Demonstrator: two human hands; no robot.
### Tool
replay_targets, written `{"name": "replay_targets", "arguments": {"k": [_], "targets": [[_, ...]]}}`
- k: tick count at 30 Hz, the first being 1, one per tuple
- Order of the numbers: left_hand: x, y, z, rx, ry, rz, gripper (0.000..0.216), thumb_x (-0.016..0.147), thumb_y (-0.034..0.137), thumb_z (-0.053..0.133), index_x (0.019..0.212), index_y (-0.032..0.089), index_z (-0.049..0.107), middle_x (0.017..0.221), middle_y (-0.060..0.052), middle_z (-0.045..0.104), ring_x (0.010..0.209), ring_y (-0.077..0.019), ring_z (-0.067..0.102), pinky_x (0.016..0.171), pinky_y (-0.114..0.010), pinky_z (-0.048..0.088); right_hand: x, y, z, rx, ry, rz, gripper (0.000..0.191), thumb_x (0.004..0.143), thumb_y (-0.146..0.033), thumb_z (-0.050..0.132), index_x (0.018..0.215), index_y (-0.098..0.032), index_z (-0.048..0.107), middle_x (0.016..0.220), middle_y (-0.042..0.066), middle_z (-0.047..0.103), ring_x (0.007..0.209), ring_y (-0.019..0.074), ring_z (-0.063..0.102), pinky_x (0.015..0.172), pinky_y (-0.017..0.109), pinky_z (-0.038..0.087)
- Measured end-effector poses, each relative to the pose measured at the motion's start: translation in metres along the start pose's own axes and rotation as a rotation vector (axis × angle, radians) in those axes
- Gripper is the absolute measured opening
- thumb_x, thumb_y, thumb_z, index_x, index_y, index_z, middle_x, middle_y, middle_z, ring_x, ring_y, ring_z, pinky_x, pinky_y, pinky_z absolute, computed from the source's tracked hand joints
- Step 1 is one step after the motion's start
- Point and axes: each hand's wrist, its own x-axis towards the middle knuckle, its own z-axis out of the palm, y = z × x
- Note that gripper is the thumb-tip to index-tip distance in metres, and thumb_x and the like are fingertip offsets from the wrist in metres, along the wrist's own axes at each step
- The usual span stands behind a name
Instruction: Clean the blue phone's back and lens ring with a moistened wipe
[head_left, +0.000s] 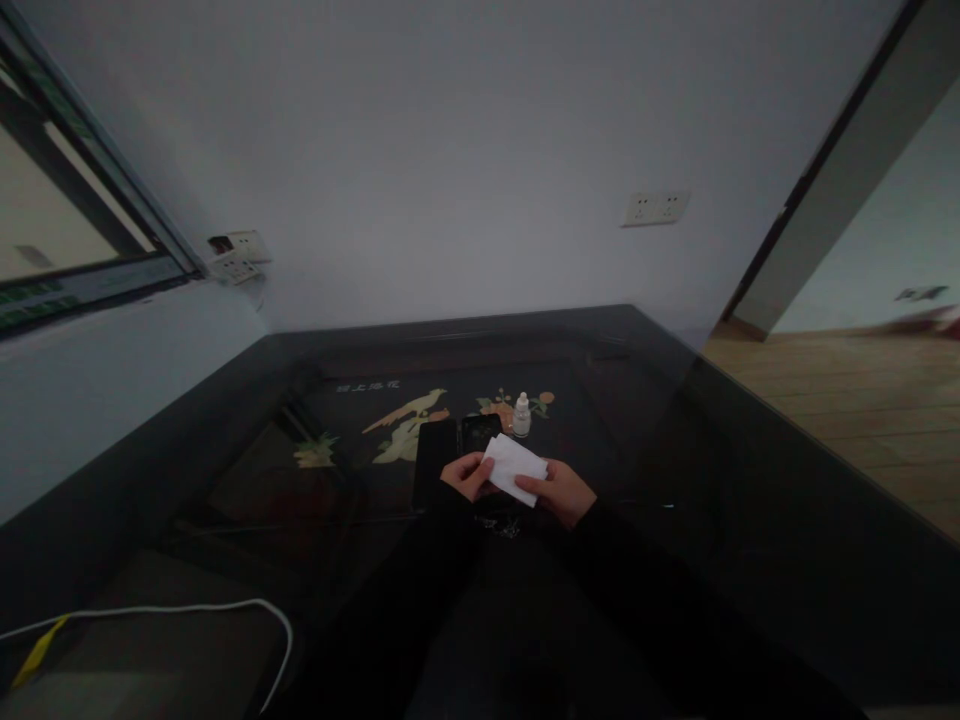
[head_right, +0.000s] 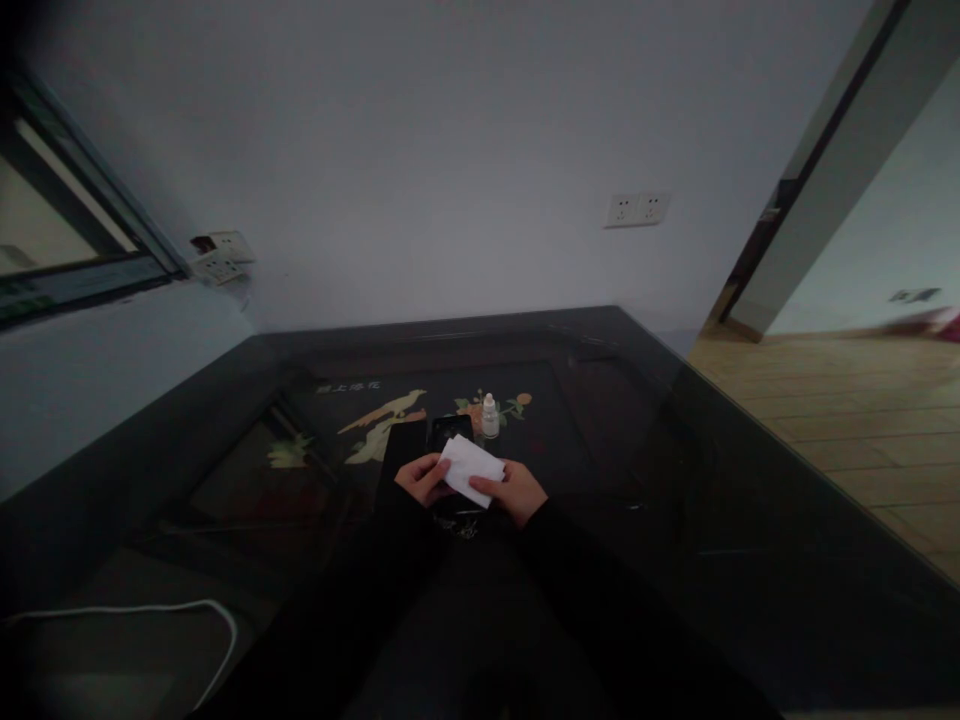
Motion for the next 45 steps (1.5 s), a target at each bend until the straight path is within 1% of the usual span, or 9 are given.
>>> {"name": "replay_targets", "arguments": {"k": [5,9,15,19,23,29,34,39,45], "targets": [[-0.002,0.003,0.001,-0.097,-0.056,-0.083,0.046,0.053,0.050,0.070,0.078,0.012,0.061,0.065,-0.003,0.060,0.062,-0.0118,0.059,0.060,-0.027,0.051,-0.001,-0.001,-0.006,-0.002,-0.035,-0.008,0.049,0.058,-0.044,0.071,0.094,-0.012,0.059,0.082,0.007,0.067,0.070,0.0176,0.062,0.069,0.032,0.047],[-0.004,-0.003,0.002,-0.071,-0.084,-0.063,0.056,0.053,0.050,0.069,0.094,0.015,0.055,0.063,0.001,0.059,0.056,-0.0093,0.056,0.057,-0.024,0.048,-0.007,-0.015,-0.007,-0.080,-0.076,-0.032,0.042,0.060,-0.038,0.071,0.092,-0.013,0.062,0.084,0.006,0.065,0.073,0.0173,0.060,0.070,0.031,0.046],[-0.004,-0.011,0.007,0.196,-0.088,0.114,0.046,0.054,0.045,0.067,0.084,0.017,0.047,0.071,-0.001,0.060,0.061,-0.0115,0.057,0.056,-0.023,0.043,-0.015,-0.034,0.000,-0.377,-0.182,-0.328,0.022,0.070,-0.033,0.064,0.083,-0.016,0.065,0.121,0.009,0.051,0.111,0.0222,0.047,0.090,0.031,0.039],[-0.001,0.000,-0.005,0.525,0.024,0.244,0.022,0.068,0.037,0.056,0.080,0.018,0.054,0.079,-0.003,0.058,0.074,-0.0143,0.055,0.065,-0.026,0.042,-0.014,-0.032,-0.002,-0.323,-0.129,-0.231,0.033,0.073,-0.036,0.060,0.098,-0.015,0.061,0.102,0.008,0.061,0.088,0.0187,0.058,0.075,0.029,0.045],[0.004,0.015,-0.028,0.857,0.202,0.267,0.014,0.068,0.027,0.055,0.079,0.020,0.059,0.093,-0.007,0.053,0.098,-0.0253,0.046,0.086,-0.041,0.033,-0.009,-0.023,-0.007,-0.357,-0.064,-0.153,0.030,0.073,-0.038,0.058,0.088,-0.013,0.059,0.079,0.005,0.063,0.070,0.0160,0.058,0.064,0.027,0.045],[0.009,0.016,-0.026,1.507,0.296,0.160,0.026,0.073,0.043,0.051,0.080,0.020,0.060,0.097,-0.010,0.052,0.098,-0.0281,0.045,0.080,-0.041,0.033,-0.007,-0.015,-0.005,-0.460,-0.044,-0.148,0.022,0.070,-0.035,0.059,0.075,-0.014,0.054,0.063,-0.001,0.053,0.059,0.0121,0.050,0.052,0.022,0.040],[0.012,0.017,-0.017,1.468,0.315,0.178,0.017,0.074,0.032,0.049,0.074,0.018,0.059,0.096,-0.010,0.054,0.099,-0.0266,0.047,0.081,-0.038,0.034,-0.007,-0.018,-0.005,-0.462,-0.030,-0.165,0.019,0.072,-0.033,0.057,0.075,-0.015,0.053,0.064,-0.001,0.053,0.061,0.0121,0.051,0.055,0.023,0.041],[0.009,0.026,-0.028,1.282,0.346,0.154,0.016,0.075,0.032,0.046,0.076,0.020,0.056,0.081,-0.005,0.059,0.077,-0.0192,0.057,0.067,-0.030,0.039,-0.007,-0.022,-0.010,-0.423,-0.016,-0.173,0.020,0.071,-0.034,0.057,0.072,-0.015,0.051,0.064,-0.002,0.053,0.061,0.0123,0.052,0.055,0.023,0.042],[0.001,0.025,-0.047,0.824,0.325,0.178,0.038,0.071,0.034,0.050,0.106,0.019,0.052,0.062,0.001,0.061,0.062,-0.0149,0.058,0.064,-0.027,0.042,-0.008,-0.024,-0.009,-0.376,-0.022,-0.149,0.021,0.068,-0.034,0.060,0.074,-0.014,0.056,0.063,-0.001,0.057,0.060,0.0129,0.054,0.055,0.024,0.043]]}}
